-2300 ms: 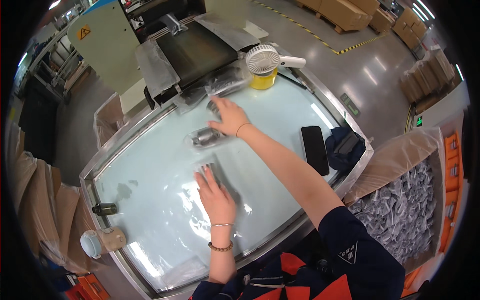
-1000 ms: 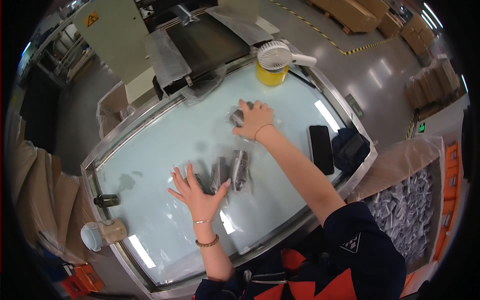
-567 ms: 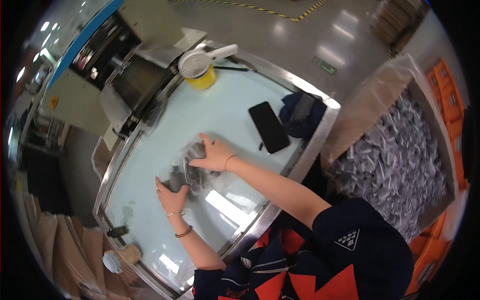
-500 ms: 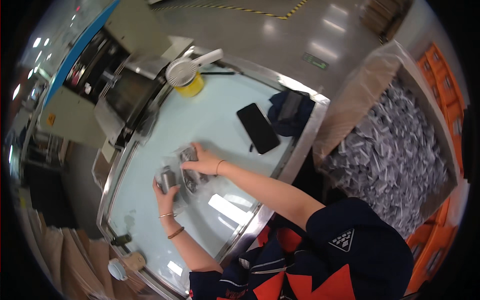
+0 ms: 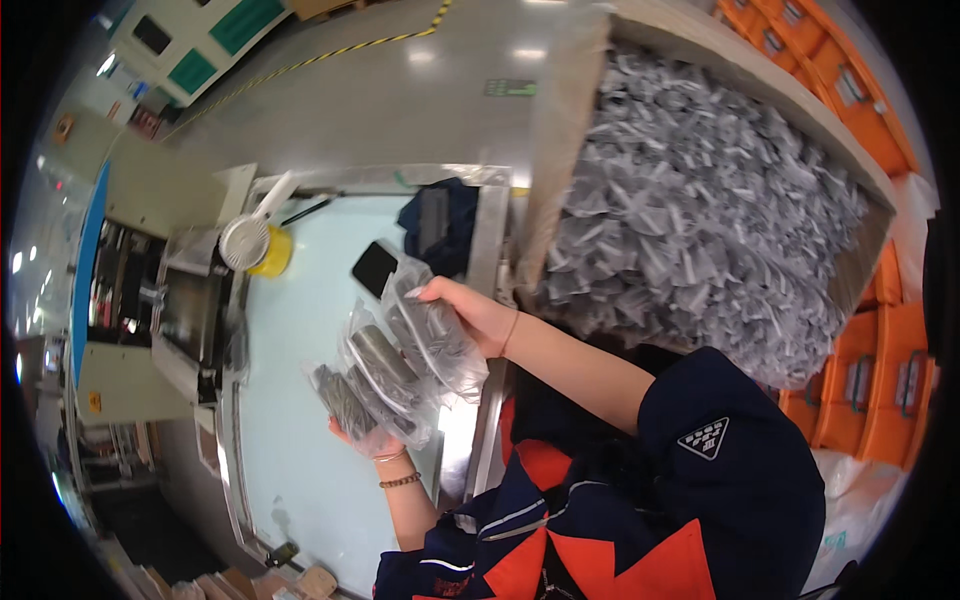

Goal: The person sorts small packaged parts by hand, moving them from a workbench into a large bin and then back onto the workbench.

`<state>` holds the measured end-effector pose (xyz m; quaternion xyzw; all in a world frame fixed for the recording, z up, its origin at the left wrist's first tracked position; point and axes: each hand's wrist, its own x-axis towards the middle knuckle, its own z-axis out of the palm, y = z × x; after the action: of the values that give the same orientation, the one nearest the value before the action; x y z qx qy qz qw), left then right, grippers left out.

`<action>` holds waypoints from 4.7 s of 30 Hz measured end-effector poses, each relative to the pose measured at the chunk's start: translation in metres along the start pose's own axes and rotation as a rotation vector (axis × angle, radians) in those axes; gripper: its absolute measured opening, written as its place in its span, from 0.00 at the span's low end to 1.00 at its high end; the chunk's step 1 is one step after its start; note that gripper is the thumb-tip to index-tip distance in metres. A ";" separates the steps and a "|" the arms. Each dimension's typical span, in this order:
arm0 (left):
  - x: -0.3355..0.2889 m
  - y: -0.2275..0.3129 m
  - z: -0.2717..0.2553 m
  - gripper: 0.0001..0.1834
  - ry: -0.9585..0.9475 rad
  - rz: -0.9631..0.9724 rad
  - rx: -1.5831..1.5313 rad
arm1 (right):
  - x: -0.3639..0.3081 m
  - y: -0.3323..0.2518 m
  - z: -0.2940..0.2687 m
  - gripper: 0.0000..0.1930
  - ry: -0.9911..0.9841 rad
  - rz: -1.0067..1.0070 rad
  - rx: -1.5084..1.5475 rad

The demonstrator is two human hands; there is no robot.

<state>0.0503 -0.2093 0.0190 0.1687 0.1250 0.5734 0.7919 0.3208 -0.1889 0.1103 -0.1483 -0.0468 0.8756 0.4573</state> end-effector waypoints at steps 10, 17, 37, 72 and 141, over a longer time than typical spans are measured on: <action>0.050 -0.168 0.082 0.46 -0.223 -0.451 -0.307 | -0.273 -0.056 0.025 0.38 0.499 -0.895 -0.804; 0.049 -0.211 0.102 0.48 -0.145 -0.527 -0.493 | -0.383 -0.150 -0.012 0.38 1.156 -0.591 -1.539; 0.036 -0.229 0.161 0.52 -0.061 -0.528 -0.113 | -0.321 -0.155 -0.075 0.31 1.215 -0.255 -2.216; -0.028 -0.365 0.311 0.35 -0.214 -1.353 0.398 | -0.427 -0.128 -0.092 0.27 1.399 -0.309 -2.274; -0.055 0.058 0.011 0.49 0.416 -0.023 2.145 | 0.446 0.151 0.088 0.34 -0.803 -0.288 -2.831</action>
<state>-0.0126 -0.2466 0.0530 0.6698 0.6926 0.1759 0.2017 -0.0642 0.0920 0.0643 -0.2085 -0.9771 0.0318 -0.0270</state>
